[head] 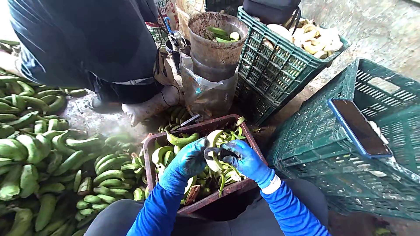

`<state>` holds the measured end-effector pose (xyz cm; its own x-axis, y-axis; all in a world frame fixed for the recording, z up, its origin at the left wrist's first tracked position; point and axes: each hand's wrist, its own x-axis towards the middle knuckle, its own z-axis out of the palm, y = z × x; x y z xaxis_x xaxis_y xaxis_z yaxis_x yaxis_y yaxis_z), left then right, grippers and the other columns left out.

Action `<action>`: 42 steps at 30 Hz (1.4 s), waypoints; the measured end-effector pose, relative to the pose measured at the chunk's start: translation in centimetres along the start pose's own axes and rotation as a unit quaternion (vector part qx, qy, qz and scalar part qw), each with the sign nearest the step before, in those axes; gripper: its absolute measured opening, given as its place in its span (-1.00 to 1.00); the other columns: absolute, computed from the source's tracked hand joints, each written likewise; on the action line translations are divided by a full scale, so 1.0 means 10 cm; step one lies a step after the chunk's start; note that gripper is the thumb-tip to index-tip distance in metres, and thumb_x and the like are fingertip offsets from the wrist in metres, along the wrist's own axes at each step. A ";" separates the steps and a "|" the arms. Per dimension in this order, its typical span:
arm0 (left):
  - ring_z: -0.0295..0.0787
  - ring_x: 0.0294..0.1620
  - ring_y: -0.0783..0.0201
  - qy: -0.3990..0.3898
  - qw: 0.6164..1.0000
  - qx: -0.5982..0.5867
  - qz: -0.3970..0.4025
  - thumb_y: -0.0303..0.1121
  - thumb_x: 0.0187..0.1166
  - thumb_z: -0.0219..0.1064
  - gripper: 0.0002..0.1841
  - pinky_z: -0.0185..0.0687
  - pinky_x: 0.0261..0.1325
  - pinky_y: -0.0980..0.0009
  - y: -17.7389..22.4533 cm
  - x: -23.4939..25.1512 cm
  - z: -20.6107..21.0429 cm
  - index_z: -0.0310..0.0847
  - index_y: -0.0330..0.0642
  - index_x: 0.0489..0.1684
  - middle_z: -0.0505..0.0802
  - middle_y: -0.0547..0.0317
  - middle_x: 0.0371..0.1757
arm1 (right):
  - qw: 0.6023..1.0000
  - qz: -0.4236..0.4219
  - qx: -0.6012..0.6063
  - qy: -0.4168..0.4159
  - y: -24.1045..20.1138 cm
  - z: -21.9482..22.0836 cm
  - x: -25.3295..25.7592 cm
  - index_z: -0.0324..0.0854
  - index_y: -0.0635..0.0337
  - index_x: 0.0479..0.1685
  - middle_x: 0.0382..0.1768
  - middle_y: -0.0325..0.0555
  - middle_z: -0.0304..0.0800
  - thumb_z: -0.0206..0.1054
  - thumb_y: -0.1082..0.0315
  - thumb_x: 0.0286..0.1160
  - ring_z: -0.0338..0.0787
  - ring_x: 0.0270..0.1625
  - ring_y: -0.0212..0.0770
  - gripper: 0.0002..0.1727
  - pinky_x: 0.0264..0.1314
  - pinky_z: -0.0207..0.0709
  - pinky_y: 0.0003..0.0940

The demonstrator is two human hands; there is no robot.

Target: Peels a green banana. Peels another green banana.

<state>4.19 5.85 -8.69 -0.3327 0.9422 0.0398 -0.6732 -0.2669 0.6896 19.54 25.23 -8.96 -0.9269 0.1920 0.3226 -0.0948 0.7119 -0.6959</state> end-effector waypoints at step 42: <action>0.84 0.15 0.01 0.194 0.952 0.231 0.054 -0.38 0.50 0.50 -0.18 0.82 0.21 0.08 -0.11 0.11 0.15 0.15 -0.17 0.80 0.79 -0.14 0.27 | 0.968 0.160 0.167 0.094 -0.12 0.01 0.09 0.47 0.15 0.63 0.14 -0.16 0.85 0.80 -0.09 -0.04 0.83 0.09 -0.33 0.07 0.24 0.77 -0.28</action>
<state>5.58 7.50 -8.32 -0.6620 0.7452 -0.0805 -0.2897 -0.1554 0.9444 18.76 24.50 -7.91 -0.8492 0.5076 0.1456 0.0448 0.3440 -0.9379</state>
